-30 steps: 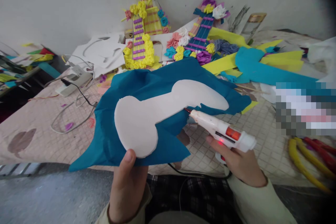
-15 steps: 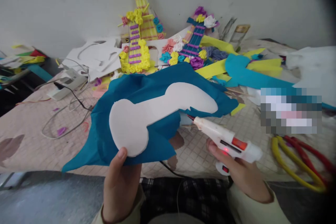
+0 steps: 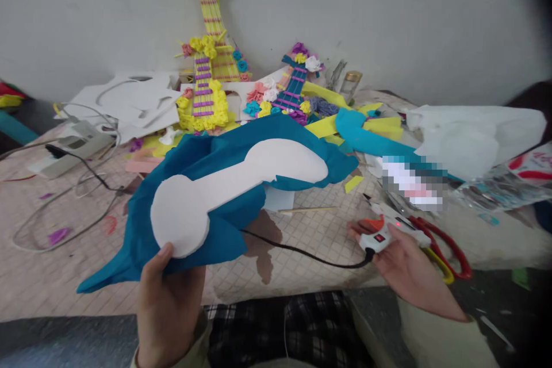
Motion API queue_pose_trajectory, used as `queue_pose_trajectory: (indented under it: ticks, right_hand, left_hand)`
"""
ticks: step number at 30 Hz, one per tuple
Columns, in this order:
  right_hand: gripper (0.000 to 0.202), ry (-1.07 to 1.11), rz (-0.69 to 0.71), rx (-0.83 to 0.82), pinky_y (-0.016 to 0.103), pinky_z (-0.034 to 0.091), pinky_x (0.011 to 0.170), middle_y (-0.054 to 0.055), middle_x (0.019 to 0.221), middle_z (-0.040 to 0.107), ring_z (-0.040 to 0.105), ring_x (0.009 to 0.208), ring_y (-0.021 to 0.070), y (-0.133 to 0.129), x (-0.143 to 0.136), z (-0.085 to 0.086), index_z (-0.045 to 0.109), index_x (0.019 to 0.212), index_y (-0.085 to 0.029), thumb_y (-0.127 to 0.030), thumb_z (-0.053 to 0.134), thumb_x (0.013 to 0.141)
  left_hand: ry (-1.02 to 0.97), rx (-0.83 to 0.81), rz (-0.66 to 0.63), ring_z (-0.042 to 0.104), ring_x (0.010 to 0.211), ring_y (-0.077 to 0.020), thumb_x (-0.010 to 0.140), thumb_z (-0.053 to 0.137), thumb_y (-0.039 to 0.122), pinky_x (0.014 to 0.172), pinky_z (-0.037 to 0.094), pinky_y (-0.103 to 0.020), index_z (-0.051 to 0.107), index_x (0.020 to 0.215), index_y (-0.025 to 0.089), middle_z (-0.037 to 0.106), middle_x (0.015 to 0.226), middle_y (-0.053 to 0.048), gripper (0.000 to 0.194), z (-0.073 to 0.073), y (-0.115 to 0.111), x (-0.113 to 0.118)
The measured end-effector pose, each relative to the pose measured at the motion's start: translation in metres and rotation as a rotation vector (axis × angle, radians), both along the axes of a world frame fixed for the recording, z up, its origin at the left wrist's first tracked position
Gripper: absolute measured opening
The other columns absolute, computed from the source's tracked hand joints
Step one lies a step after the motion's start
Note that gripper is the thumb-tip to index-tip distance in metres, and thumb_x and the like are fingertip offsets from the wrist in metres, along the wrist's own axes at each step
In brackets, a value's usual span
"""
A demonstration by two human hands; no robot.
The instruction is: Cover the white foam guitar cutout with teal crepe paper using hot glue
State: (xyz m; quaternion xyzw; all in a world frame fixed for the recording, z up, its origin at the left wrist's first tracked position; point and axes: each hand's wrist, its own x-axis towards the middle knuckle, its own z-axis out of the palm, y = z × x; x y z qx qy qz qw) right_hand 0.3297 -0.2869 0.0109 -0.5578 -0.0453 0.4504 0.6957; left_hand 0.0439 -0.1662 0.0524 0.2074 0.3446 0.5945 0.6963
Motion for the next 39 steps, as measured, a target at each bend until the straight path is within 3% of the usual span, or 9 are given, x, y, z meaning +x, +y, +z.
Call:
queue_pose_trajectory:
  ticks: [4, 8, 14, 19, 23, 27, 31, 35, 39]
  right_hand:
    - [0.045, -0.128, 0.381, -0.237, 0.028, 0.051, 0.048, 0.017, 0.076, 0.069, 0.067, 0.067, 0.0257, -0.031, 0.006, -0.008, 0.07, 0.07, -0.023, -0.059, 0.044, 0.076]
    - [0.035, -0.634, 0.679, -0.333, 0.025, 0.035, 0.026, 0.009, 0.05, 0.062, 0.052, 0.03, 0.0183, -0.042, -0.009, 0.007, 0.065, 0.057, -0.025, -0.053, 0.051, 0.073]
    - [0.009, -1.616, 0.501, -0.013, 0.028, 0.047, 0.052, 0.001, 0.062, 0.058, 0.056, 0.055, 0.0157, 0.02, -0.058, 0.039, 0.056, 0.072, -0.023, -0.03, 0.056, 0.078]
    - [0.024, -1.892, 0.313, 0.028, 0.041, 0.047, 0.069, 0.013, 0.09, 0.05, 0.05, 0.089, 0.0274, 0.078, -0.1, 0.02, 0.047, 0.09, -0.016, -0.023, 0.061, 0.072]
    - [0.041, -1.738, 0.216, 0.131, 0.052, 0.04, 0.084, 0.018, 0.109, 0.043, 0.04, 0.11, 0.0327, 0.1, -0.121, 0.004, 0.041, 0.106, -0.014, -0.02, 0.06, 0.071]
    - [0.069, -0.925, 0.34, 0.232, 0.048, 0.042, 0.087, 0.017, 0.126, 0.04, 0.043, 0.114, 0.0279, 0.112, -0.122, 0.01, 0.026, 0.125, -0.02, -0.026, 0.064, 0.067]
    - [0.05, -0.285, 0.491, 0.265, 0.038, 0.045, 0.083, 0.005, 0.096, 0.06, 0.057, 0.094, 0.0198, 0.113, -0.115, 0.023, 0.04, 0.115, -0.022, -0.032, 0.062, 0.072]
    - [0.051, -0.324, 0.36, 0.27, 0.027, 0.046, 0.066, -0.006, 0.066, 0.054, 0.056, 0.068, 0.0125, 0.1, -0.118, 0.026, 0.035, 0.119, -0.025, -0.031, 0.061, 0.075]
    - [0.025, -0.642, 0.336, 0.239, 0.024, 0.043, 0.055, -0.002, 0.072, 0.057, 0.053, 0.062, 0.0119, 0.084, -0.122, 0.03, 0.05, 0.105, -0.024, -0.027, 0.053, 0.081]
  left_hand:
    - [-0.005, -0.078, 0.176, 0.046, 0.118, -0.0131, 0.082, 0.047, 0.017, 0.084, 0.048, -0.016, 0.049, 0.12, 0.036, 0.063, 0.112, 0.008, 0.042, 0.01, 0.0, 0.007]
    - [-0.034, -0.04, 0.18, 0.047, 0.117, -0.0192, 0.081, 0.051, 0.02, 0.088, 0.048, -0.026, 0.053, 0.117, 0.032, 0.062, 0.114, 0.004, 0.039, 0.011, 0.001, 0.011]
    - [-0.044, -0.055, 0.131, 0.048, 0.116, -0.0215, 0.079, 0.054, 0.019, 0.081, 0.052, -0.028, 0.056, 0.112, 0.03, 0.063, 0.112, 0.001, 0.035, 0.013, 0.002, 0.013]
    - [-0.111, -0.063, 0.086, 0.052, 0.11, -0.0206, 0.079, 0.054, 0.019, 0.079, 0.052, -0.029, 0.057, 0.111, 0.029, 0.064, 0.109, 0.0, 0.034, 0.017, 0.003, 0.013]
    - [-0.127, -0.081, 0.07, 0.057, 0.103, -0.0198, 0.079, 0.053, 0.019, 0.074, 0.054, -0.027, 0.056, 0.112, 0.027, 0.065, 0.106, -0.001, 0.034, 0.018, 0.004, 0.01]
    - [-0.116, -0.061, 0.065, 0.058, 0.102, -0.0202, 0.079, 0.054, 0.02, 0.076, 0.053, -0.028, 0.056, 0.113, 0.028, 0.065, 0.107, -0.001, 0.035, 0.019, 0.003, 0.006]
    - [-0.13, -0.052, 0.086, 0.057, 0.105, -0.021, 0.079, 0.052, 0.018, 0.078, 0.053, -0.029, 0.055, 0.115, 0.027, 0.066, 0.105, -0.001, 0.037, 0.018, 0.004, 0.004]
    - [-0.146, -0.031, 0.084, 0.055, 0.108, -0.0221, 0.079, 0.052, 0.017, 0.081, 0.052, -0.031, 0.054, 0.116, 0.027, 0.065, 0.107, -0.002, 0.038, 0.014, 0.004, 0.003]
    - [-0.13, -0.048, 0.068, 0.055, 0.108, -0.0222, 0.079, 0.052, 0.017, 0.08, 0.053, -0.031, 0.053, 0.118, 0.027, 0.064, 0.11, -0.003, 0.04, 0.008, 0.003, 0.003]
